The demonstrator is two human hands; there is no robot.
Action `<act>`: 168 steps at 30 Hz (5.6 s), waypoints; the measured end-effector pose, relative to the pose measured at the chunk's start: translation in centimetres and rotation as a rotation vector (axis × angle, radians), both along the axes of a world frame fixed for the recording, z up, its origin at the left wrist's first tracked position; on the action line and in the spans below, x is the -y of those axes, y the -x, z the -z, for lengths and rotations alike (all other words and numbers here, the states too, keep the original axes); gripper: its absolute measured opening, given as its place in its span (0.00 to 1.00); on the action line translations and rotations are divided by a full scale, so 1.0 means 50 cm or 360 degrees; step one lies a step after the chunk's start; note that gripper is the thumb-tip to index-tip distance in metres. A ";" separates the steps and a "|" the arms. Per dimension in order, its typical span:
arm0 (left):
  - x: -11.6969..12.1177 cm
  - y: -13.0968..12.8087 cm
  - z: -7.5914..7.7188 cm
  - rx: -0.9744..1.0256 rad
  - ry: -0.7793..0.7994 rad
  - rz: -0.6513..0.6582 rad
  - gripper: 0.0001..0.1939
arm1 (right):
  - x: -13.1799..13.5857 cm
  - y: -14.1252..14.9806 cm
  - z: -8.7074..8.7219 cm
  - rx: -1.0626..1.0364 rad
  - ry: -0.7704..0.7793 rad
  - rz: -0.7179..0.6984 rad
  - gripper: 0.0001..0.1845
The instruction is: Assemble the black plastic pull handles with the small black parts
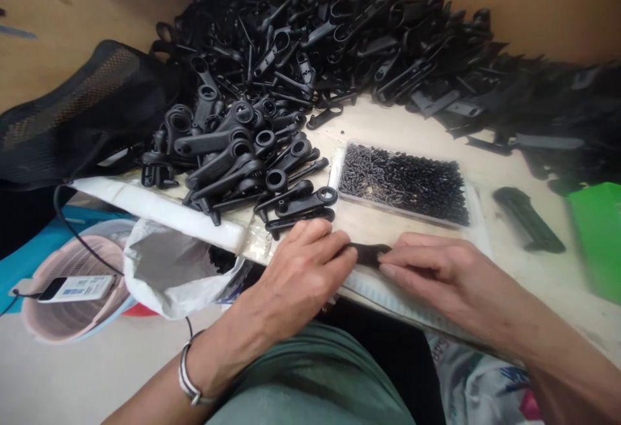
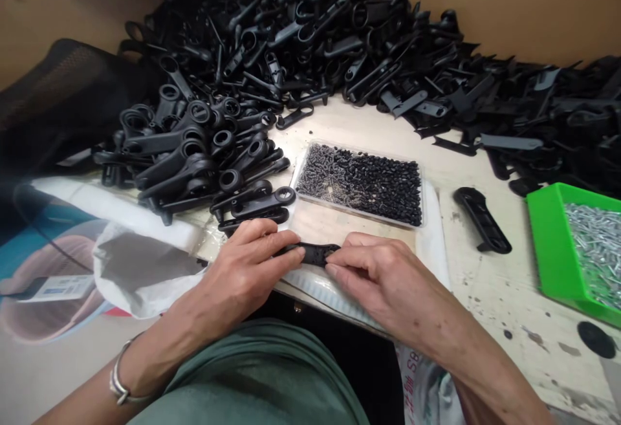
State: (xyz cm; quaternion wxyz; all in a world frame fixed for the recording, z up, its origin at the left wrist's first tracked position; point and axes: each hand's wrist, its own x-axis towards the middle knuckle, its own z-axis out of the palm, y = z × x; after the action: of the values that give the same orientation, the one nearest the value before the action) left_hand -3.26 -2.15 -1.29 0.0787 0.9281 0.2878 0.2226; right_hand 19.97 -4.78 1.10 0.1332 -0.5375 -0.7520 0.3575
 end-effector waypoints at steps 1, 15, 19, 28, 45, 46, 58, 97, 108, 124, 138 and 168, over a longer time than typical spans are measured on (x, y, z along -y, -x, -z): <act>-0.001 -0.001 -0.001 0.0000 0.0003 0.0002 0.17 | -0.001 -0.001 -0.001 0.0018 0.0001 -0.0020 0.18; -0.004 -0.002 0.004 0.0076 0.0030 0.0034 0.17 | -0.011 -0.005 -0.008 0.0027 0.0015 -0.0124 0.17; 0.004 0.001 0.006 0.0126 0.0054 0.0025 0.13 | 0.010 -0.013 0.003 -0.0001 -0.0140 -0.0049 0.12; -0.018 0.054 -0.015 -0.0067 -0.0328 -0.0511 0.07 | 0.042 -0.061 0.043 -0.0090 -0.0476 0.0133 0.11; -0.004 0.045 0.003 -0.0084 -0.0302 -0.0429 0.12 | -0.010 0.009 0.007 -0.0078 -0.0808 -0.0091 0.09; -0.005 0.043 0.005 -0.0079 -0.0292 -0.0432 0.11 | -0.012 0.014 0.005 -0.0081 -0.0807 -0.0094 0.10; -0.013 0.028 0.014 -0.0080 -0.0277 -0.0419 0.11 | -0.045 0.049 -0.006 -0.0028 -0.0797 -0.0066 0.13; -0.115 -0.103 -0.083 0.0046 -0.0073 -0.0090 0.09 | -0.153 -0.110 -0.064 0.0253 -0.0437 0.0286 0.15; -0.140 -0.187 -0.077 0.0563 0.0186 0.0059 0.11 | -0.117 -0.104 -0.104 -0.0293 0.0006 0.0344 0.22; -0.115 -0.128 -0.068 0.1655 0.1980 -0.0332 0.05 | -0.131 -0.111 -0.001 0.1006 -0.0622 0.0244 0.13; -0.077 -0.129 -0.065 0.1827 0.2252 -0.0273 0.13 | -0.046 -0.024 -0.035 -0.0788 -0.0422 0.0913 0.05; -0.044 -0.126 -0.049 0.1509 0.1775 -0.0241 0.05 | 0.010 -0.001 -0.004 -0.0701 -0.0372 0.0952 0.06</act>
State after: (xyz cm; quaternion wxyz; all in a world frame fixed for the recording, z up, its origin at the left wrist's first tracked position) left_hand 3.04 0.06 1.18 0.6396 0.5318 0.3566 0.4254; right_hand 20.03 -5.30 1.32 0.4503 -0.6245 -0.5511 0.3217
